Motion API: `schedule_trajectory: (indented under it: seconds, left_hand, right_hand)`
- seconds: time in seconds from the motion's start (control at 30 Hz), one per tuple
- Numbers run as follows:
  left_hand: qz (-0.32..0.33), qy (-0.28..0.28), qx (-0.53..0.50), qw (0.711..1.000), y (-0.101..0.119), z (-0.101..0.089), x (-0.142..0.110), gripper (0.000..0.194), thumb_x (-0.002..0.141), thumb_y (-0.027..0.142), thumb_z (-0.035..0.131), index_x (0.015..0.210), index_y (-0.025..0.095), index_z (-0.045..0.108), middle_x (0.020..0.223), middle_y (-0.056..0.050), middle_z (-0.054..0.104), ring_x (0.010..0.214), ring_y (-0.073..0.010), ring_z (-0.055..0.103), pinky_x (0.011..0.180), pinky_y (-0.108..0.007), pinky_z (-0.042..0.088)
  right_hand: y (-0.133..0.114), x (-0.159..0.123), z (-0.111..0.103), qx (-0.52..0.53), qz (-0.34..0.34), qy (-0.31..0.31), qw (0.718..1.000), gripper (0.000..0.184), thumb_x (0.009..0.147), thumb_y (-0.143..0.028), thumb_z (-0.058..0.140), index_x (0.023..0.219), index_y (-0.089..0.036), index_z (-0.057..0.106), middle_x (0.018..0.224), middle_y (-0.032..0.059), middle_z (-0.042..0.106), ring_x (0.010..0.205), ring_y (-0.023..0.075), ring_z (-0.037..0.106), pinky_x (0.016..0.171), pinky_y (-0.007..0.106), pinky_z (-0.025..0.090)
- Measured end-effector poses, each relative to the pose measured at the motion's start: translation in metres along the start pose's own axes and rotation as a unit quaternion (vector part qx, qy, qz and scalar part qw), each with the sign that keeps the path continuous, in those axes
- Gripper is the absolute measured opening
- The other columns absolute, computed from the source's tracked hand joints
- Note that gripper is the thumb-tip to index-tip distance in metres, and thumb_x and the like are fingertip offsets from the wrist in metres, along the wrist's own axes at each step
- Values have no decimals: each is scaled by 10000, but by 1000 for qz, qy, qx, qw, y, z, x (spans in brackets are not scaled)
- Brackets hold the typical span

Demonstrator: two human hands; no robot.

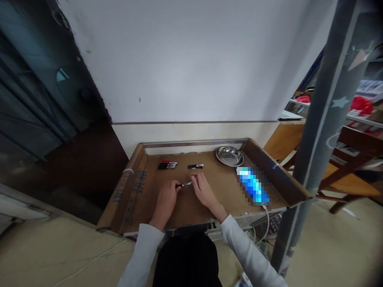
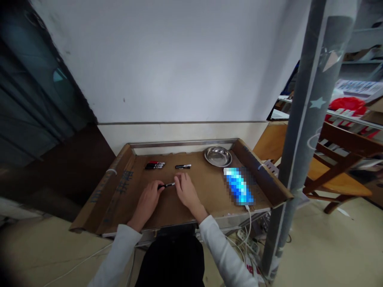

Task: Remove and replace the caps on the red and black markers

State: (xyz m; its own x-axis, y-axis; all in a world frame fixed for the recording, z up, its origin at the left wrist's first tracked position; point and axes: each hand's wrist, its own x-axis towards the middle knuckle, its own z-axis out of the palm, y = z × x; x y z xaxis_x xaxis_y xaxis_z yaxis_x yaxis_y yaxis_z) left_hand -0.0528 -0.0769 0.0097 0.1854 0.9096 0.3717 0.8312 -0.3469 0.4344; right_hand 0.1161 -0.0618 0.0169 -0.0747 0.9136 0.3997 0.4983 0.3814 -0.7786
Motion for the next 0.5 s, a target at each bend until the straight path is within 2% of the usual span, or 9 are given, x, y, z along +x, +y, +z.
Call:
schedule_trajectory:
  seconds: [0.1, 0.17, 0.2, 0.23, 0.3, 0.4, 0.5]
  left_hand:
    - [32, 30, -140, 989, 25, 0, 13, 170, 896, 286, 414, 1019, 216, 508, 1010, -46, 585, 935, -174, 563, 821, -319, 449]
    - [11, 106, -199, 974, 40, -1, 26, 188, 880, 302, 450, 1042, 224, 504, 1034, -47, 587, 945, -167, 568, 827, -312, 460]
    - [-7, 147, -219, 964, 47, -2, 33, 257, 873, 308, 466, 1115, 221, 469, 1081, -63, 579, 949, -168, 573, 822, -314, 467]
    - [-9, 165, -229, 959, 53, -2, 38, 294, 874, 304, 464, 1156, 222, 448, 1123, -70, 569, 966, -168, 571, 832, -314, 467]
    - [24, 151, -217, 964, 61, 0, 46, 291, 887, 289, 439, 1172, 232, 458, 1147, -63, 571, 1019, -173, 556, 883, -331, 446]
    - [68, 96, -190, 975, 65, 6, 51, 251, 883, 288, 444, 1121, 236, 506, 1103, -48, 601, 1030, -187, 554, 916, -357, 421]
    - [25, 88, -238, 967, 61, 7, 57, 203, 851, 312, 499, 1026, 213, 530, 982, -41, 627, 896, -167, 597, 805, -310, 470]
  right_hand:
    - [-2, 12, 11, 158, 82, -10, 984, 249, 869, -373, 405, 893, -202, 585, 850, 41, 611, 828, 157, 559, 792, 299, 450]
    - [0, 21, 13, 297, 170, -38, 939, 253, 832, -398, 450, 840, -192, 596, 684, 11, 593, 634, 128, 543, 612, 250, 463]
    - [2, 24, 13, 358, 199, -48, 911, 244, 814, -398, 478, 829, -186, 597, 658, 5, 591, 591, 117, 532, 564, 234, 452]
    - [3, 27, 13, 411, 222, -48, 883, 234, 803, -392, 495, 823, -181, 596, 655, 4, 596, 572, 110, 530, 539, 223, 446]
    - [5, 30, 13, 481, 255, -33, 838, 199, 798, -362, 509, 810, -181, 589, 697, 12, 623, 601, 108, 553, 552, 217, 459]
    - [8, 29, 12, 523, 303, -4, 797, 173, 821, -318, 481, 782, -186, 585, 730, 19, 649, 660, 115, 585, 604, 227, 493]
    - [13, 24, 6, 551, 323, -21, 770, 160, 831, -285, 484, 812, -181, 604, 749, 26, 661, 680, 117, 603, 628, 236, 515]
